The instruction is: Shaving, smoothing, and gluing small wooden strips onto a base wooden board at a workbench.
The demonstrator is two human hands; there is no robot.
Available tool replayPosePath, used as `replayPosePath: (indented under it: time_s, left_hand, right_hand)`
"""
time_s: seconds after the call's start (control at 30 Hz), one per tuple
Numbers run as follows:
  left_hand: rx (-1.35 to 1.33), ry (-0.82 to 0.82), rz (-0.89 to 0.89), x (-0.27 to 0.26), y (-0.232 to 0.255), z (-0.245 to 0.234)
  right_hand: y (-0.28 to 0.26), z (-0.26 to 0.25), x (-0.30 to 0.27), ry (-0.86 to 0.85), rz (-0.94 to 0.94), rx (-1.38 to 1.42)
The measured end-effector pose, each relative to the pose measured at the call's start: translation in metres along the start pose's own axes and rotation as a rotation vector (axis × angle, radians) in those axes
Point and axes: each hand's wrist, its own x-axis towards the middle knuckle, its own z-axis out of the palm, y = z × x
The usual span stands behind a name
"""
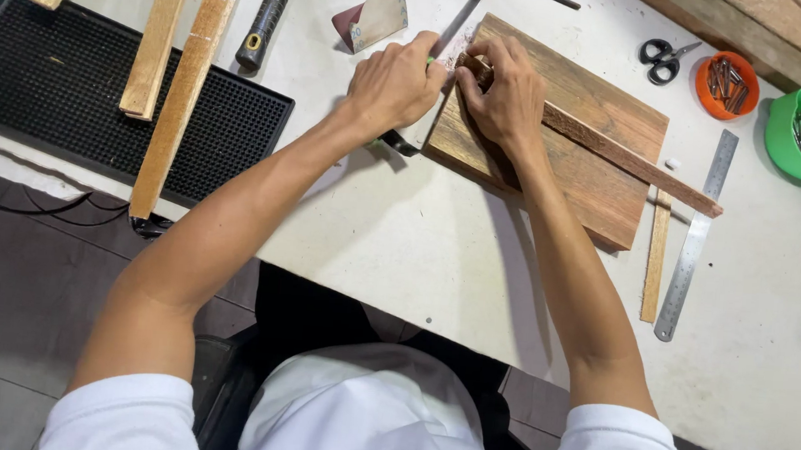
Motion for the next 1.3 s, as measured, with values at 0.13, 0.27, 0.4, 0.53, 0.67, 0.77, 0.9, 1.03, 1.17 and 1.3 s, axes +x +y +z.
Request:
replayPosePath:
  time_s: [0.13, 0.27, 0.4, 0.53, 0.67, 0.77, 0.9, 1.03, 1.17, 1.3]
  left_hand:
    - [0.244, 0.065, 0.132, 0.005, -0.029, 0.007]
    - [0.412, 0.268, 0.269, 0.003, -0.043, 0.013]
    - [0.536, 0.325, 0.293, 0.004, -0.053, 0.024]
    - [0.454, 0.28, 0.285, 0.008, -0.046, 0.018]
    - [0.356, 0.35, 0.418, 0.025, -0.037, 0.021]
    - [0.188, 0.328, 0.393, 0.035, -0.024, 0.022]
    - [-0.111, 0.149, 0.214, 0.042, -0.014, 0.022]
    - [-0.147, 0.196, 0.285, 0.051, -0.026, 0.031]
    - [-0.249, 0.175, 0.302, 0.056, -0.04, 0.038]
    - [-0.406, 0.181, 0.253, 0.06, -0.046, 0.042]
  right_hand:
    - [0.004, 0.005, -0.002, 0.003, 0.005, -0.009]
    - [0.004, 0.004, -0.003, 0.003, -0.015, -0.026]
    - [0.003, 0.003, -0.003, 0.002, -0.027, -0.018]
    - [0.003, 0.003, -0.005, 0.015, -0.029, -0.008]
    - [-0.004, -0.006, -0.003, 0.0, -0.031, -0.022]
    - [-0.01, -0.012, -0.001, 0.011, -0.052, -0.019]
    - [-0.02, -0.023, 0.0, 0.028, -0.057, 0.036]
    - [-0.019, -0.023, 0.001, 0.034, -0.068, 0.027]
    - [-0.018, -0.02, 0.0, 0.025, -0.049, 0.024]
    - [-0.022, -0.023, 0.001, 0.038, -0.053, 0.01]
